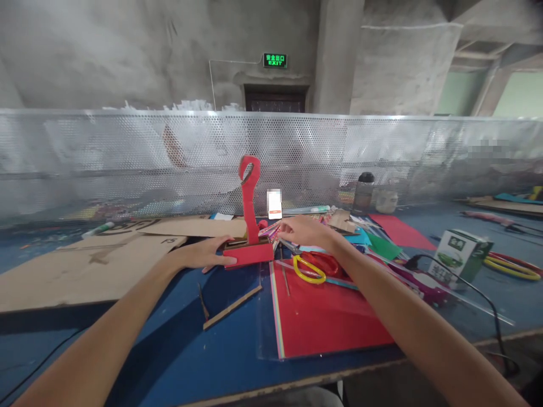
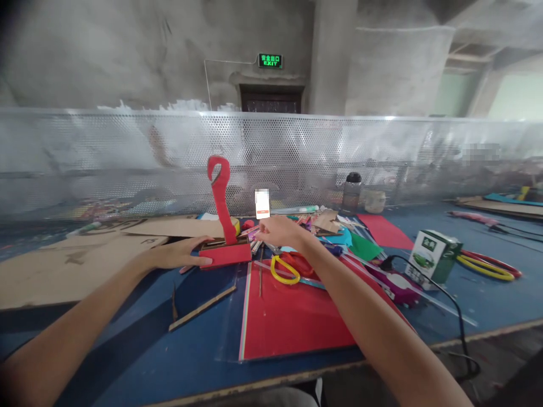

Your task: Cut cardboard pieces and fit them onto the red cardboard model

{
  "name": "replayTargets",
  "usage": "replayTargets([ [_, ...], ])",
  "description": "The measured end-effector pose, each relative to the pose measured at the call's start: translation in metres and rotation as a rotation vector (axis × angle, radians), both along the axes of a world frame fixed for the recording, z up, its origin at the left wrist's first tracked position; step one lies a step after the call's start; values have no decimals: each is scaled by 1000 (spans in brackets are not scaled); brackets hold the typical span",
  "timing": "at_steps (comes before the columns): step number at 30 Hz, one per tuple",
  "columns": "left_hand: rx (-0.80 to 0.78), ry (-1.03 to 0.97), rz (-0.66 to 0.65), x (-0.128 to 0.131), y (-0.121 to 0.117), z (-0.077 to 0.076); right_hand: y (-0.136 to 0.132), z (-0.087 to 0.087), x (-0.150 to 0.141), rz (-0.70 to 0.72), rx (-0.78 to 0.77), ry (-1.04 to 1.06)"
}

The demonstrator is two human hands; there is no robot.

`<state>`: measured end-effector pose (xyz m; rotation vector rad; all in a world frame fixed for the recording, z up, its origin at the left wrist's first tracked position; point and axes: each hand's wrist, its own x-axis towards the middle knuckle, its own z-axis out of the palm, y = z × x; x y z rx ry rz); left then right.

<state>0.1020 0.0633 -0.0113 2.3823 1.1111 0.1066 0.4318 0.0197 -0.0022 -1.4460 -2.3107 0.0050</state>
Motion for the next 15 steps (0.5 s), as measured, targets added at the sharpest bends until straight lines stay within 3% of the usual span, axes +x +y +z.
replayTargets([
  [2, -1, 9, 4, 0, 0, 0, -10, 18, 14, -122, -70, -222],
  [4, 7, 7, 8, -1, 1, 0, -20, 33, 29, -226, -279, -380],
  [7, 15, -4, 9, -2, 1, -1, -33, 46, 50, -398, -468, -370],
  [10, 2, -39, -33, -2, -1, 0, -45, 45, 67, -489, -507, -268],
  [15, 25, -34, -16, -2, -3, 0, -63, 21, 81, -619, -641, -283],
])
